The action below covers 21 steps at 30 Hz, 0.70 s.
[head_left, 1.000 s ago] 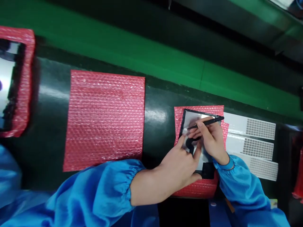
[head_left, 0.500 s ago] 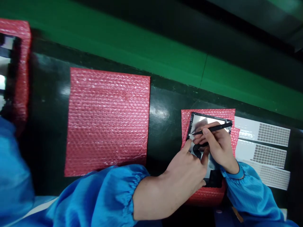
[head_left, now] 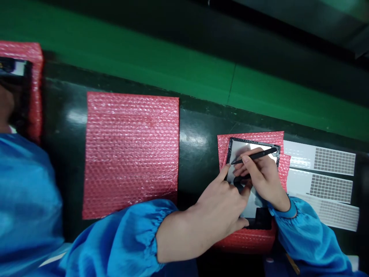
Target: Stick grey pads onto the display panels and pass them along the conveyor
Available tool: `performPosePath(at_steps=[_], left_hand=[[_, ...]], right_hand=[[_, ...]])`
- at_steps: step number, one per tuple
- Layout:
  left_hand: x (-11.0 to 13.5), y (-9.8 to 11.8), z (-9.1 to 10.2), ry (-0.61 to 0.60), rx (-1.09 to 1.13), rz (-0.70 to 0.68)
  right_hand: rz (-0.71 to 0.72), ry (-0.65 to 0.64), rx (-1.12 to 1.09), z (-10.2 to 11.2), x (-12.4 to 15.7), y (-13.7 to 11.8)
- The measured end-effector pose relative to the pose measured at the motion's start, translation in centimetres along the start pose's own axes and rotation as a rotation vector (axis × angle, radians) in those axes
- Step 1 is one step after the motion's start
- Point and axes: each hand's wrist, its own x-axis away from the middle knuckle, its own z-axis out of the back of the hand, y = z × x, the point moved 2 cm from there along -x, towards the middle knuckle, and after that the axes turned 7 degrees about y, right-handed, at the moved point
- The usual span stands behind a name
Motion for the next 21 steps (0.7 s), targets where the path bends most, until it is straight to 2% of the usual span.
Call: performPosePath(at_steps=[6, 11, 13, 15, 18, 19, 21], left_hand=[[0.1, -0.5, -0.3, -0.009, 0.025, -0.004], [-0.4, -0.6, 0.0, 0.122, 0.056, -0.038], [-0.4, -0.7, 0.3, 0.122, 0.098, -0.019], [0.1, -1.3, 0.4, 0.097, 0.156, 0.153], [1.9, -2.8, 0.0, 0.102, 0.285, 0.595], [2.5, -3.3, -0.2, 0.112, 0.332, 0.688], [3.6, -3.9, -0.8, 0.125, 0.421, 0.734]], right_hand=[[-0.006, 0.045, -0.046, -0.1, -0.4, 0.5], [0.025, 0.090, -0.183, -0.2, -0.9, 0.7], [0.069, 0.116, -0.231, 0.6, -0.5, 0.2], [0.118, 0.171, -0.258, 2.4, 0.5, -0.4], [0.160, 0.274, -0.265, 6.3, 2.7, -0.5], [0.164, 0.299, -0.264, 7.7, 3.4, -0.2], [0.147, 0.365, -0.260, 10.2, 4.7, 0.9]])
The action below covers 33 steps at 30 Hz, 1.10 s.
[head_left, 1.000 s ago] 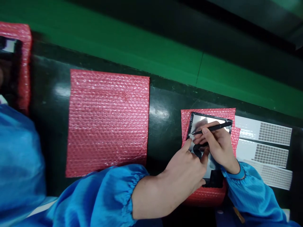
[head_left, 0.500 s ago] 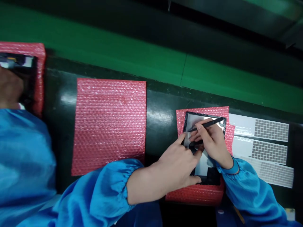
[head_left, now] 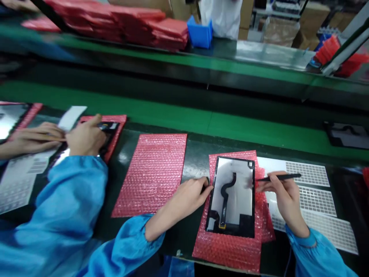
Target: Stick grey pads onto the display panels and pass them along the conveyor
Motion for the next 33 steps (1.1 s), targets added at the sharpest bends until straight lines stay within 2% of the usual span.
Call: performPosePath(at_steps=[3, 5, 9, 13, 17, 19, 27, 30, 33], left_hand=[[0.3, -0.8, -0.7, -0.025, 0.089, -0.029], [0.2, -0.8, -1.3, -0.014, 0.135, -0.033], [-0.2, -0.8, -2.4, 0.055, 0.168, -0.031], [-0.5, -1.5, -2.4, 0.142, 0.138, 0.031], [-0.1, -1.8, -2.3, 0.047, 0.199, 0.031], [0.5, -1.7, -2.2, 0.043, 0.266, 0.016], [2.0, -0.4, -2.8, 0.262, 0.604, 0.034], [1.1, 0.1, -2.2, 0.371, 0.781, 0.054], [-2.4, 0.3, -0.5, 0.447, 0.869, 0.048]], right_hand=[[-0.023, 0.083, 0.011, 3.3, 0.1, 1.9], [-0.036, 0.100, 0.005, 4.4, -0.2, 3.6], [-0.059, 0.110, -0.042, 4.9, -1.2, 6.8], [-0.061, 0.069, -0.091, 4.6, -1.3, 8.6], [-0.032, 0.077, -0.090, 4.5, -0.6, 8.4], [-0.007, 0.083, -0.085, 4.4, -0.3, 7.6], [0.034, 0.100, -0.130, 4.2, 0.1, 6.2], [0.038, 0.077, -0.148, 4.0, 0.3, 6.2], [0.036, 0.063, -0.158, 3.7, 0.5, 6.3]])
